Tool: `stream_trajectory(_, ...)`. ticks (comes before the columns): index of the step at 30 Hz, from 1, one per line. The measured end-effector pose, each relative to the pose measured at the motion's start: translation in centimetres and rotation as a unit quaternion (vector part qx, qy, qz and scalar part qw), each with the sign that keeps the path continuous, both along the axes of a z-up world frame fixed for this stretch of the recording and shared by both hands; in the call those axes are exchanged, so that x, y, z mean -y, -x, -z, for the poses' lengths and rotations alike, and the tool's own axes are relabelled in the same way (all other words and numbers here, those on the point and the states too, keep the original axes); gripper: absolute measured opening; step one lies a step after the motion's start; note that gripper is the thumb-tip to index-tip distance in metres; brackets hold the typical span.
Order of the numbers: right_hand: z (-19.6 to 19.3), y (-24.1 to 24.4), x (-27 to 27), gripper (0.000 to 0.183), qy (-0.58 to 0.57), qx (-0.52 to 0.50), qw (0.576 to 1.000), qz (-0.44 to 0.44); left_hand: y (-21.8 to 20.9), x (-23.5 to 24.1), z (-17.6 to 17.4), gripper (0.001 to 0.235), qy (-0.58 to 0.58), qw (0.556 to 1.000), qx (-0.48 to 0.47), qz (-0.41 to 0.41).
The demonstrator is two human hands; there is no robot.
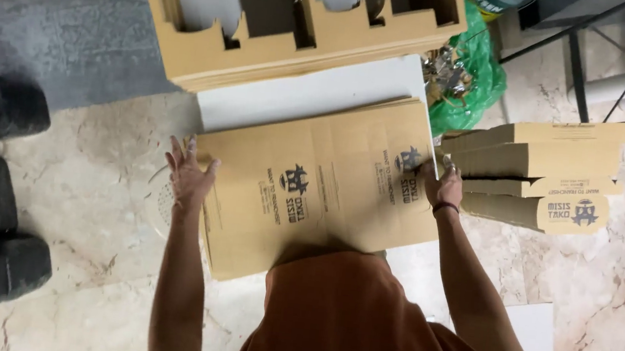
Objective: Folding flat cardboard sheets into boxes and stacking them.
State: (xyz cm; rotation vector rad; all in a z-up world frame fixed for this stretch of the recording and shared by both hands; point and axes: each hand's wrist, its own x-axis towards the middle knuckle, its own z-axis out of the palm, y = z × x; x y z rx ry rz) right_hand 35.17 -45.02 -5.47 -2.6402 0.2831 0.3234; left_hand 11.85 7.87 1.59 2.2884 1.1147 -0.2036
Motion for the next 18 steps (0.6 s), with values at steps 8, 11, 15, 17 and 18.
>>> stream_trajectory(8,0.9,-15.1,-9.1,0.067,0.104,-0.023,0.938,-0.331,-5.5,-7.8,13.3,0.062,-0.006,0.984,-0.161,0.07)
stream_trajectory(11,7.1,-18.9,-9.5,0.055,0.193,-0.105,0.899,-0.378,-5.9,-6.8,11.4,0.057,-0.002,0.987,-0.157,-0.024)
stream_trajectory(15,6.6,-19.4,-10.0,0.048,0.157,-0.104,0.924,-0.332,-6.3,-5.5,9.0,0.047,-0.013,0.991,-0.132,-0.029)
stream_trajectory(17,7.9,-19.5,-9.6,0.052,0.197,-0.075,0.898,-0.386,-6.0,-5.8,10.2,0.044,-0.039,0.989,-0.137,-0.044)
stream_trajectory(18,5.7,-18.2,-10.2,0.052,0.196,-0.076,0.897,-0.388,-5.5,-5.1,9.6,0.044,-0.04,0.989,-0.138,-0.046)
